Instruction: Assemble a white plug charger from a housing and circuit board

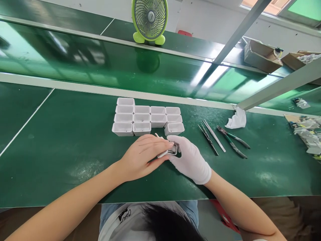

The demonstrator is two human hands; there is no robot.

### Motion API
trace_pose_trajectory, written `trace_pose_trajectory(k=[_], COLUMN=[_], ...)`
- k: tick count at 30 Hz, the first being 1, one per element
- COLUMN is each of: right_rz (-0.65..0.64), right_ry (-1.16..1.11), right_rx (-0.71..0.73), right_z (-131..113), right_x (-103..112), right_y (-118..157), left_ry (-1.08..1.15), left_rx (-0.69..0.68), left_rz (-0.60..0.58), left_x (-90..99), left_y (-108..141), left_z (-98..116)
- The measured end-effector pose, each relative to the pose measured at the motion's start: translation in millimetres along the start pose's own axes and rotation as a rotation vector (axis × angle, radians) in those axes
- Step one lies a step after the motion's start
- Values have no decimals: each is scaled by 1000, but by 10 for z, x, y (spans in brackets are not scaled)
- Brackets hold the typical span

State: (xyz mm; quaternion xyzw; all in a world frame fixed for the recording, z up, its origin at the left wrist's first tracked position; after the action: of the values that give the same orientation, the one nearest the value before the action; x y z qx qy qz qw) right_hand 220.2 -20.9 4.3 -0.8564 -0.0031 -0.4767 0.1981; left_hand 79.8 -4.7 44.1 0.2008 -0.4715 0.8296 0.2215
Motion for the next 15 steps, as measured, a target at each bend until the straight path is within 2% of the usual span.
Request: trace_pose_trajectory(k=[4,8,11,15], right_rz=[5,7,-1,-5], right_ry=[-25,-52,-31,2], right_rx=[-1,-12,12,16], right_z=[18,37,17,11], right_x=[-9,-17,-14,1], right_y=[10,20,24,22], left_ry=[-46,-75,-78,-159], left_rx=[-45,-78,-93,-99], left_rz=[-130,-155,-92,125], left_x=[-115,-215,-223,-52], left_y=[22,82,116,111], left_z=[16,23,28,32])
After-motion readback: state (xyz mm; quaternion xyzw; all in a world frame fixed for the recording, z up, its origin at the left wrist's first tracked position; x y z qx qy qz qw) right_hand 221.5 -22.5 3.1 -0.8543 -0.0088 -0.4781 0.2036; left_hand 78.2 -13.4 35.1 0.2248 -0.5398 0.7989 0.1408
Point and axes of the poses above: each hand's wrist, its own y-axis away from the middle knuckle, its own x-axis out of the back of the hand, z = x × y, the point moved 8 cm from there along -y, towards the middle knuckle, and after that the axes turned 1 degree about z, right-handed, at the moved point
